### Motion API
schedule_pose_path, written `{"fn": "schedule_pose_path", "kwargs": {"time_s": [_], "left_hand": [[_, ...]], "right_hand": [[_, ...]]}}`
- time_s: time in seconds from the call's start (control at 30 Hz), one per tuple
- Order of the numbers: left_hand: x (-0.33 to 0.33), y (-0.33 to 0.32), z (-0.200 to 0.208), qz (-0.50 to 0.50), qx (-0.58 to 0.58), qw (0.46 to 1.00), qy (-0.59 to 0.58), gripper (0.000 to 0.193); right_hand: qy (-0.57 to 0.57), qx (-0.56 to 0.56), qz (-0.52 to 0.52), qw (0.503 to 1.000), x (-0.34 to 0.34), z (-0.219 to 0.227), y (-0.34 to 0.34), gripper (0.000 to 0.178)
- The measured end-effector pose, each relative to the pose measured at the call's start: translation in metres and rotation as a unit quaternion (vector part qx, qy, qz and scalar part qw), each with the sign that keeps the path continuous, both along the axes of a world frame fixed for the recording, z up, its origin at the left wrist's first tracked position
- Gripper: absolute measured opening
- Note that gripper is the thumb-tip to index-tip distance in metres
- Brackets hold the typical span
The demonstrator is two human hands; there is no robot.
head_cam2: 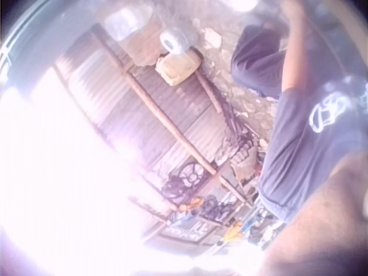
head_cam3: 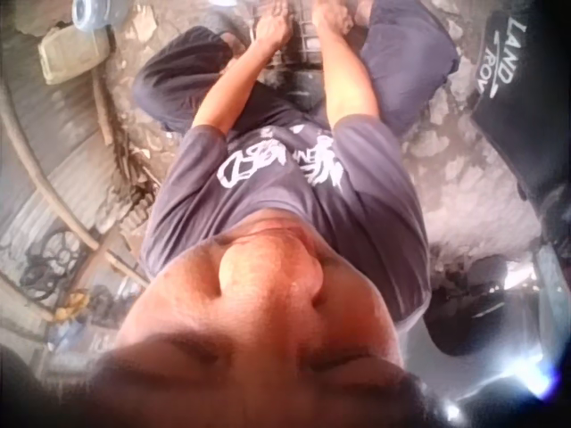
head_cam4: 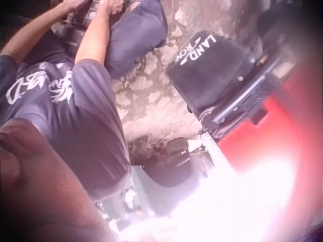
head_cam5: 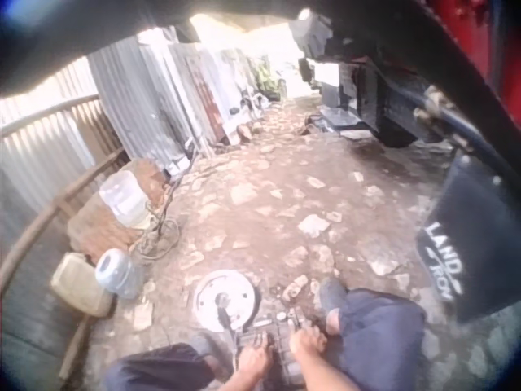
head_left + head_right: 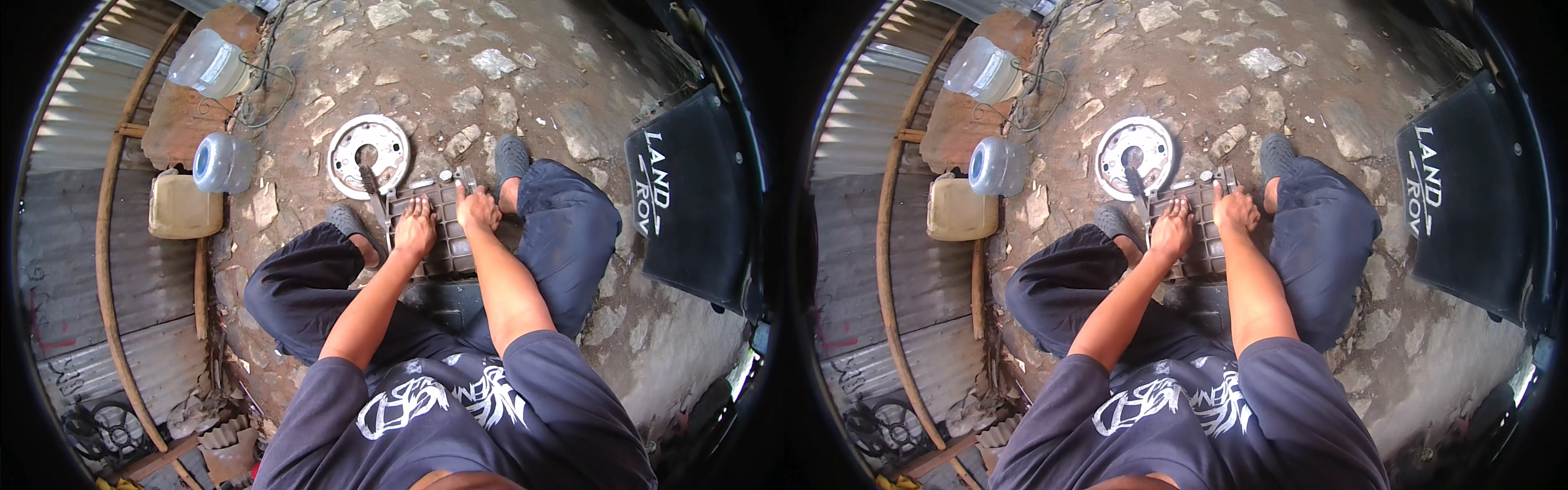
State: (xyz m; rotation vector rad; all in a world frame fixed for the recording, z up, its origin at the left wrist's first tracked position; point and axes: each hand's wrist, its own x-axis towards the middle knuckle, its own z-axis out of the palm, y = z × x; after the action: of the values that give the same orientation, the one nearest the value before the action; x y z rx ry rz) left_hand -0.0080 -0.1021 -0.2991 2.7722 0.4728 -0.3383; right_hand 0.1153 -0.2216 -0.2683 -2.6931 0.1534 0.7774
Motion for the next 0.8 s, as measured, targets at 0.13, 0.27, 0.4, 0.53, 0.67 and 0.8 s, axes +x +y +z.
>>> {"fn": "schedule_pose_path", "kwargs": {"time_s": [0.13,0.27,0.4,0.53,0.67,0.8], "left_hand": [[0.018,-0.003,0.002,0.021,-0.010,0.999,-0.047,0.053],[0.022,0.008,-0.009,0.035,-0.003,0.999,-0.029,0.051],[0.011,0.002,-0.008,0.006,0.009,1.000,-0.015,0.055],[0.017,0.011,-0.012,0.013,0.013,1.000,-0.004,0.053],[0.025,0.015,-0.013,0.020,-0.002,1.000,-0.006,0.051],[0.009,0.007,-0.001,-0.001,0.006,0.999,-0.032,0.054]], "right_hand": [[0.006,0.008,-0.008,1.000,0.004,0.000,-0.001,0.075],[0.008,0.012,-0.001,1.000,-0.004,0.004,0.004,0.076],[0.013,0.012,-0.015,1.000,-0.001,0.000,-0.001,0.076],[0.017,0.023,-0.010,1.000,0.001,0.005,0.001,0.077],[0.009,0.022,-0.008,1.000,-0.004,0.003,0.002,0.075],[0.007,0.007,-0.009,1.000,0.000,0.002,-0.001,0.074]]}}
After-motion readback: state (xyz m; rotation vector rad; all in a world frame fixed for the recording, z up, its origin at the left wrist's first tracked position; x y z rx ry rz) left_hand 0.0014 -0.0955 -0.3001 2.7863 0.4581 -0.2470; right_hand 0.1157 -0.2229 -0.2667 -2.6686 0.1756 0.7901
